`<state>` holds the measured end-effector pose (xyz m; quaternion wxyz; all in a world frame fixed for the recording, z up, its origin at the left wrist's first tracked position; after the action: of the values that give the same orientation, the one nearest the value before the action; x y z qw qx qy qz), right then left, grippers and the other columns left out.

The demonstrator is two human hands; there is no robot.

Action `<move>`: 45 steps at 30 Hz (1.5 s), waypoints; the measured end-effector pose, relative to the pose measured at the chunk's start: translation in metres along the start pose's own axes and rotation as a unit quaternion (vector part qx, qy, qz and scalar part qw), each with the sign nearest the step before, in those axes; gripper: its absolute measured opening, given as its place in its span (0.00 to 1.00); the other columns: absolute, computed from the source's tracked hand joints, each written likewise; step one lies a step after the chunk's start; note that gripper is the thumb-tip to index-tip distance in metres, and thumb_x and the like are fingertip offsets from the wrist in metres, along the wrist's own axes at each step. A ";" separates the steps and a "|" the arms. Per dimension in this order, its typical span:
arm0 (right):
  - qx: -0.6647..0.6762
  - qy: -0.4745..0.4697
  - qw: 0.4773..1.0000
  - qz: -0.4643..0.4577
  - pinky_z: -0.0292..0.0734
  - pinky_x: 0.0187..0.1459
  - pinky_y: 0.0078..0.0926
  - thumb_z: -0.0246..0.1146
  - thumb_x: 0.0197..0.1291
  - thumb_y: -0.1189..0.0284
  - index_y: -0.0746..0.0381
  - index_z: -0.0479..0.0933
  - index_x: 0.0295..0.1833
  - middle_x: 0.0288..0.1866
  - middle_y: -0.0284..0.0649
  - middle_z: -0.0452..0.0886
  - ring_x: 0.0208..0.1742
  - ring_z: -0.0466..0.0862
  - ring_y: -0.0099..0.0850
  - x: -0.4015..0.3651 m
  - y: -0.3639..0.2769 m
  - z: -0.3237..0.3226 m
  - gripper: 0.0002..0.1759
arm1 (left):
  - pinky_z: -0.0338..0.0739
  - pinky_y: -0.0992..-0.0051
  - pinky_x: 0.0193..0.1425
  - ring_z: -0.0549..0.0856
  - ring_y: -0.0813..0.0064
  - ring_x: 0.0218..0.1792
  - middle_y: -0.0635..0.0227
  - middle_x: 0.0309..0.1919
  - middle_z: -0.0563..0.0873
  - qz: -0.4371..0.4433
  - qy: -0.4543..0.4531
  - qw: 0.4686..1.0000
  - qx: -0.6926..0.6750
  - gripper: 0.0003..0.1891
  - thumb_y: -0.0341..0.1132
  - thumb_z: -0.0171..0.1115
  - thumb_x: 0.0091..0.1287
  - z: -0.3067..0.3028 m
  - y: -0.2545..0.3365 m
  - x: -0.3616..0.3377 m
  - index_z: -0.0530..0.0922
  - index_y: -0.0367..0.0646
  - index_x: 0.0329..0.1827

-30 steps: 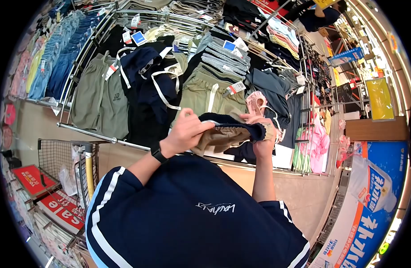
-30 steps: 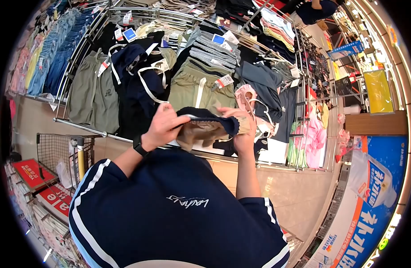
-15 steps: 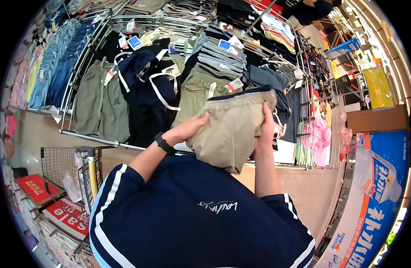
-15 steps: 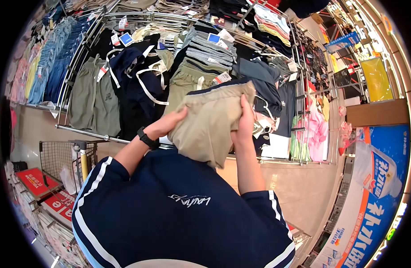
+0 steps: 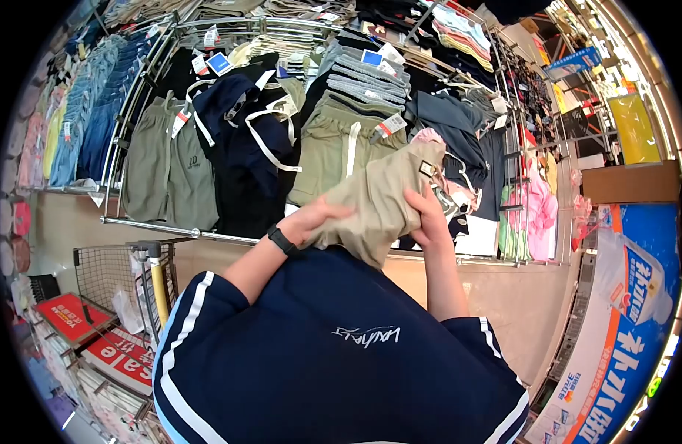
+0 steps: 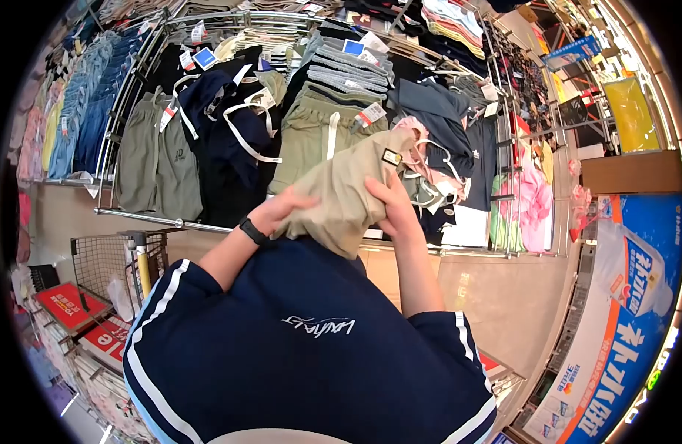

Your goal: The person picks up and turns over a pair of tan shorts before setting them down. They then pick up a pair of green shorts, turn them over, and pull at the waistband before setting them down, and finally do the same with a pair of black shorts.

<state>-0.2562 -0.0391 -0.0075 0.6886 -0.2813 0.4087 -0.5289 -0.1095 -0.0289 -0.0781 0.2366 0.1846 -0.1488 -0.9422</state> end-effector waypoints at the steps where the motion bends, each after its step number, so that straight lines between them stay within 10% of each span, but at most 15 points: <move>1: -0.024 0.049 0.998 0.036 0.78 0.58 0.35 0.62 0.62 0.79 0.65 0.66 0.67 0.59 0.46 0.79 0.57 0.81 0.37 0.004 0.002 -0.015 0.27 | 0.72 0.63 0.68 0.80 0.62 0.61 0.56 0.63 0.77 -0.023 0.017 0.993 -0.118 0.28 0.37 0.58 0.71 0.001 0.003 -0.003 0.64 0.37 0.71; 4: 0.082 0.062 0.989 0.105 0.78 0.59 0.37 0.62 0.61 0.79 0.66 0.66 0.68 0.60 0.46 0.78 0.57 0.82 0.38 0.014 0.015 -0.041 0.28 | 0.74 0.61 0.66 0.81 0.61 0.59 0.56 0.61 0.78 -0.002 0.029 0.988 -0.154 0.26 0.36 0.58 0.71 -0.006 0.023 -0.008 0.66 0.37 0.70; 11: 0.048 -0.095 0.994 -0.036 0.67 0.68 0.43 0.73 0.46 0.78 0.68 0.56 0.74 0.67 0.49 0.72 0.68 0.73 0.44 -0.026 -0.016 -0.028 0.49 | 0.74 0.76 0.59 0.81 0.78 0.54 0.68 0.55 0.83 0.196 -0.053 0.943 0.265 0.29 0.26 0.68 0.60 0.012 0.077 -0.060 0.71 0.38 0.66; 16: -0.049 -0.051 0.998 -0.002 0.77 0.53 0.25 0.71 0.50 0.84 0.63 0.66 0.63 0.49 0.37 0.81 0.50 0.82 0.26 -0.012 -0.011 0.019 0.34 | 0.74 0.75 0.60 0.81 0.80 0.52 0.71 0.53 0.82 0.273 0.049 0.937 0.213 0.28 0.20 0.62 0.60 0.007 0.096 -0.052 0.71 0.39 0.66; 24: -0.421 0.009 0.886 -0.194 0.72 0.55 0.25 0.68 0.51 0.82 0.58 0.67 0.64 0.51 0.36 0.77 0.52 0.77 0.27 -0.017 -0.058 0.029 0.33 | 0.72 0.76 0.57 0.77 0.71 0.52 0.64 0.53 0.76 0.351 0.078 0.720 0.594 0.32 0.14 0.50 0.53 0.074 0.130 -0.077 0.71 0.42 0.65; 28: -0.514 -0.078 0.827 -0.214 0.72 0.50 0.28 0.65 0.46 0.83 0.62 0.76 0.49 0.40 0.39 0.76 0.44 0.78 0.34 -0.018 -0.087 0.069 0.20 | 0.75 0.71 0.51 0.80 0.57 0.44 0.57 0.49 0.76 0.298 0.065 0.612 0.730 0.35 0.14 0.45 0.49 0.089 0.136 -0.076 0.77 0.49 0.63; 33: -0.575 -0.090 0.781 -0.228 0.69 0.42 0.27 0.73 0.45 0.76 0.64 0.71 0.36 0.32 0.38 0.71 0.37 0.73 0.35 -0.012 -0.107 0.061 0.17 | 0.71 0.74 0.36 0.76 0.64 0.33 0.62 0.32 0.74 0.304 0.047 0.600 0.738 0.10 0.14 0.48 0.43 0.101 0.149 -0.065 0.69 0.33 0.29; 42: -0.463 0.134 0.839 -0.252 0.67 0.36 0.20 0.72 0.52 0.73 0.65 0.72 0.37 0.29 0.34 0.74 0.31 0.70 0.22 0.003 -0.150 0.001 0.15 | 0.62 0.86 0.25 0.70 0.93 0.24 0.81 0.24 0.75 0.280 0.185 0.759 0.558 0.07 0.27 0.64 0.66 0.076 0.161 -0.043 0.72 0.42 0.38; 45: -0.467 0.202 0.781 -0.362 0.66 0.32 0.23 0.71 0.53 0.75 0.64 0.73 0.39 0.28 0.35 0.74 0.28 0.70 0.24 -0.010 -0.164 0.019 0.13 | 0.60 0.87 0.23 0.68 0.94 0.23 0.81 0.26 0.74 0.359 0.245 0.690 0.579 0.09 0.28 0.63 0.67 0.100 0.160 -0.037 0.69 0.43 0.43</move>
<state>-0.3221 -0.0768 0.1392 0.1327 -0.5821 0.6036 -0.5284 -0.0586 -0.1264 0.0792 0.4305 0.4417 -0.6568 -0.4338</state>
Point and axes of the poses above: each hand's wrist, its own x-axis towards the middle knuckle, its own z-axis out of the palm, y = z × x, the point moved 9 cm from there along x, towards the middle knuckle
